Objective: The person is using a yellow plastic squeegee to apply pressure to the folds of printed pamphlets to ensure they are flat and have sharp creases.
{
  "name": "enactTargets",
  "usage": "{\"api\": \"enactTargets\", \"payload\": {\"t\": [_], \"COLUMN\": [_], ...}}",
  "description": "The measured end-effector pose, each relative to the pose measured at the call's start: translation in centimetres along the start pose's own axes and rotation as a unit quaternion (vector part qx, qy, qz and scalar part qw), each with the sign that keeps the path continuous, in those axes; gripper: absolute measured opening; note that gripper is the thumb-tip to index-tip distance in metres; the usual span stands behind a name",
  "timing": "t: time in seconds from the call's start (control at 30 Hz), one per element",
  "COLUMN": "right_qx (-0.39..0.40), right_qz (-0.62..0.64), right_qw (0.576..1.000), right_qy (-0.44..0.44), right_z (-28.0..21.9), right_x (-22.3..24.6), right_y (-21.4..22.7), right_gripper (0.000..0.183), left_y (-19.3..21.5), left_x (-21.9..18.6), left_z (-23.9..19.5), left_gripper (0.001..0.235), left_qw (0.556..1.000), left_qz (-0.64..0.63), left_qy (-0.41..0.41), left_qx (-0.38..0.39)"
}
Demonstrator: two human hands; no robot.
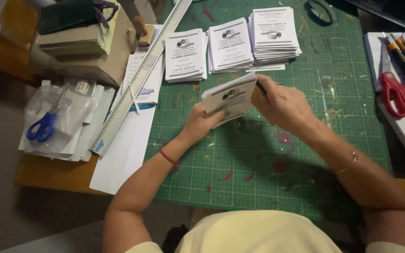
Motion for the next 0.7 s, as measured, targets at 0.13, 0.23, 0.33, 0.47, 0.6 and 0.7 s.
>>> {"api": "enactTargets", "payload": {"t": [0.13, 0.23, 0.33, 0.47, 0.6, 0.7], "right_qx": [0.062, 0.018, -0.051, -0.049, -0.031, 0.008], "right_qz": [0.07, 0.068, 0.031, -0.013, -0.084, -0.163], "right_qw": [0.993, 0.996, 0.998, 0.997, 0.984, 0.978], "right_qy": [-0.075, -0.062, -0.021, 0.058, 0.155, 0.132], "right_z": [-0.8, -0.9, -0.1, 0.7, 2.5, 2.1], "right_x": [-0.3, -2.7, -5.4, -7.2, -8.7, -5.4], "right_y": [2.6, 3.2, 2.9, 2.0, -1.7, -1.6], "right_gripper": [0.057, 0.061, 0.048, 0.031, 0.018, 0.016], "left_y": [-0.4, -0.4, -0.1, -0.3, 1.4, 1.6], "left_x": [1.6, -1.1, -2.0, -0.1, -2.2, -1.4], "left_z": [-0.8, -0.4, 0.0, -0.3, 0.0, -0.1], "left_gripper": [0.032, 0.035, 0.03, 0.039, 0.06, 0.058], "left_qw": [0.998, 0.965, 0.862, 0.873, 0.888, 0.888], "left_qz": [-0.001, 0.183, 0.429, 0.396, 0.303, 0.299], "left_qy": [-0.06, -0.177, -0.266, -0.197, -0.094, -0.085], "left_qx": [0.01, 0.069, 0.052, 0.207, 0.334, 0.339]}}
Point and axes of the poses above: each hand's wrist, its own z-axis towards the middle knuckle, its own y-axis out of the back of the hand, x = y × z, the point moved 1 cm from there along z, towards the middle knuckle, and after that the axes turned 14 degrees about x, right-handed, at the moved point
